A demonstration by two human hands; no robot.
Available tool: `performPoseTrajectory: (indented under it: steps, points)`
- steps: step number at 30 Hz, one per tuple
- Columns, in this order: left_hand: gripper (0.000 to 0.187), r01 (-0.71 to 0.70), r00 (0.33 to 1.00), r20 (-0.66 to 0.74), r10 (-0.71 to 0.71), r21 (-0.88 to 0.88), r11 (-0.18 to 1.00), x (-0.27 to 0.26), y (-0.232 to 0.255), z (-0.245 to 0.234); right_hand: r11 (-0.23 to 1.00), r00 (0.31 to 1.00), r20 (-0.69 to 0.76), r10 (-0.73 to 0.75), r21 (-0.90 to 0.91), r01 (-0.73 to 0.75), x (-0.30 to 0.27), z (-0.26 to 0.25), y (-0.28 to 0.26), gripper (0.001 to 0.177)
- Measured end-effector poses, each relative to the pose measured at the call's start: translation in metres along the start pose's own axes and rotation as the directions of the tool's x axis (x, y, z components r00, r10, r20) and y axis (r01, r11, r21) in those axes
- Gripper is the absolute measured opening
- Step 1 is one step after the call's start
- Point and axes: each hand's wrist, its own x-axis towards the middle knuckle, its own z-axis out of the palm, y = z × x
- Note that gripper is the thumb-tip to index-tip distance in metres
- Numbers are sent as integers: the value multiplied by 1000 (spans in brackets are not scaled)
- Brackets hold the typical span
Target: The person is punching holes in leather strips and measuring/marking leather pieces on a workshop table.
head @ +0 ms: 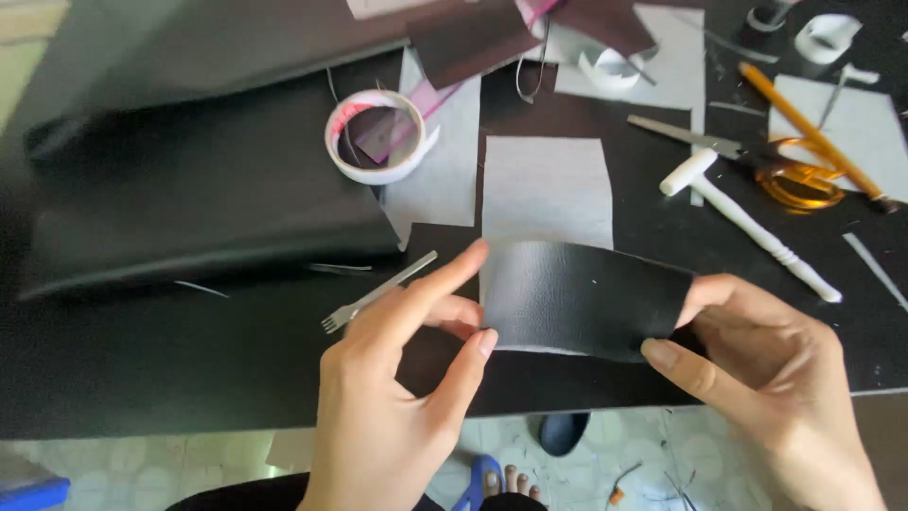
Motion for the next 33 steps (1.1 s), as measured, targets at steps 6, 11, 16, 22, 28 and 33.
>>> performPoseTrajectory:
  steps: [6, 11, 16, 22, 28, 33]
  points:
    - [38, 387, 913, 91, -399, -503, 772, -23, 27, -9, 934, 996, -82, 41, 356, -9, -34, 0, 7, 6]
    - [30, 474, 852, 161, -498, -642, 603, -42, 39, -14, 899, 983, -165, 76, 437, 3, -60, -5, 0, 10]
    - [35, 455, 866, 140, -481, -620, 639, -52, 55, -22, 900, 983, -181, 19, 430, 62, -72, -11, -2, 12]
    - [35, 416, 877, 109, -469, -660, 625, -62, 61, -25, 908, 974, -224, 39, 415, 59, -74, -11, 1, 11]
    - [28, 359, 896, 57, -439, -674, 645, -69, 65, -28, 883, 981, -194, -18, 457, 106, -75, -10, 4, 12]
    - [28, 340, 910, 53, -411, -663, 667, -70, 69, -31, 855, 982, -177, -57, 500, 140, -76, -9, 3, 13]
